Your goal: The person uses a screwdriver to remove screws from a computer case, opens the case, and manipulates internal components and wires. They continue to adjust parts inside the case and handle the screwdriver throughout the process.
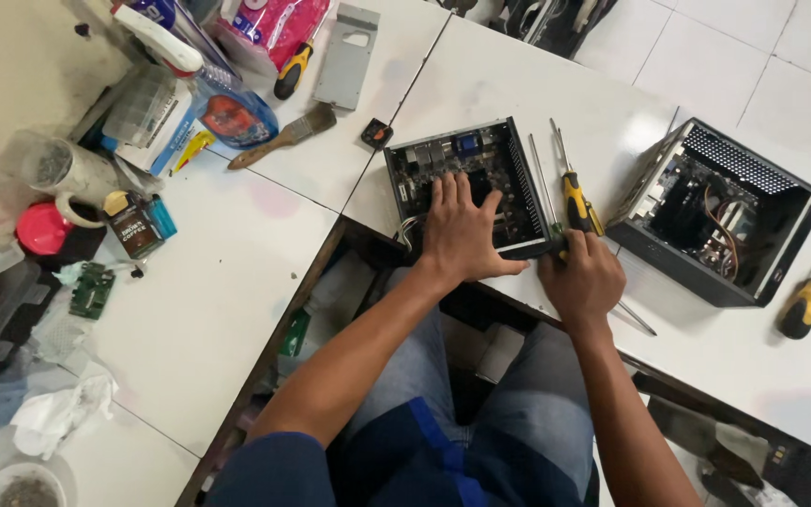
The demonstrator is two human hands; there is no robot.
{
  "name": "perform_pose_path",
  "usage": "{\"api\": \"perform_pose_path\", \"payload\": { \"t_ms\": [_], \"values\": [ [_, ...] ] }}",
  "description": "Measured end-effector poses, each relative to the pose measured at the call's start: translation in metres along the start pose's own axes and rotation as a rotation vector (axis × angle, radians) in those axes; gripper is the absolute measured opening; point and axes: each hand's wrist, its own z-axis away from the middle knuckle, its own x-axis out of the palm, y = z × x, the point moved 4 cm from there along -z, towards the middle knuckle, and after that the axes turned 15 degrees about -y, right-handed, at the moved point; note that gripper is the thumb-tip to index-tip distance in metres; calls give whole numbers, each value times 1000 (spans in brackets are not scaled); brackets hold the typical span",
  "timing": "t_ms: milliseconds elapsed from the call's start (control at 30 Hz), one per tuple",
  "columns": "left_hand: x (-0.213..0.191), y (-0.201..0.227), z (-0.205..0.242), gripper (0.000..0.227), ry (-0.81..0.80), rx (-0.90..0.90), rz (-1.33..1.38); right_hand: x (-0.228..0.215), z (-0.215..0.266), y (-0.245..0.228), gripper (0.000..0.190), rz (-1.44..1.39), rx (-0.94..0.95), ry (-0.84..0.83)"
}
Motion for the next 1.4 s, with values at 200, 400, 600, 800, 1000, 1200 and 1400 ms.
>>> {"api": "perform_pose_path", "payload": {
  "t_ms": [200,400,600,800,1000,1200,1400],
  "values": [
    [4,0,2,114,42,15,32,2,3,-1,38,24,16,34],
    [-2,1,4,106,50,20,35,-7,0,-4,35,-38,39,-55],
    [20,-4,-5,125,8,-65,76,-13,-16,4,42,-233,81,-271],
    [2,-15,-6,118,-79,-52,140,-13,-26,19,43,-377,-17,-214],
    [35,-65,-34,65,-202,-24,-150,-22,-32,10,34,-388,-97,-81],
    [23,-71,-35,79,-281,-53,-91,-51,-52,-29,25,-618,0,-127],
    [4,-55,-20,79,-381,-153,-80,-8,-93,-55,45,-443,145,-474]
  ]
}}
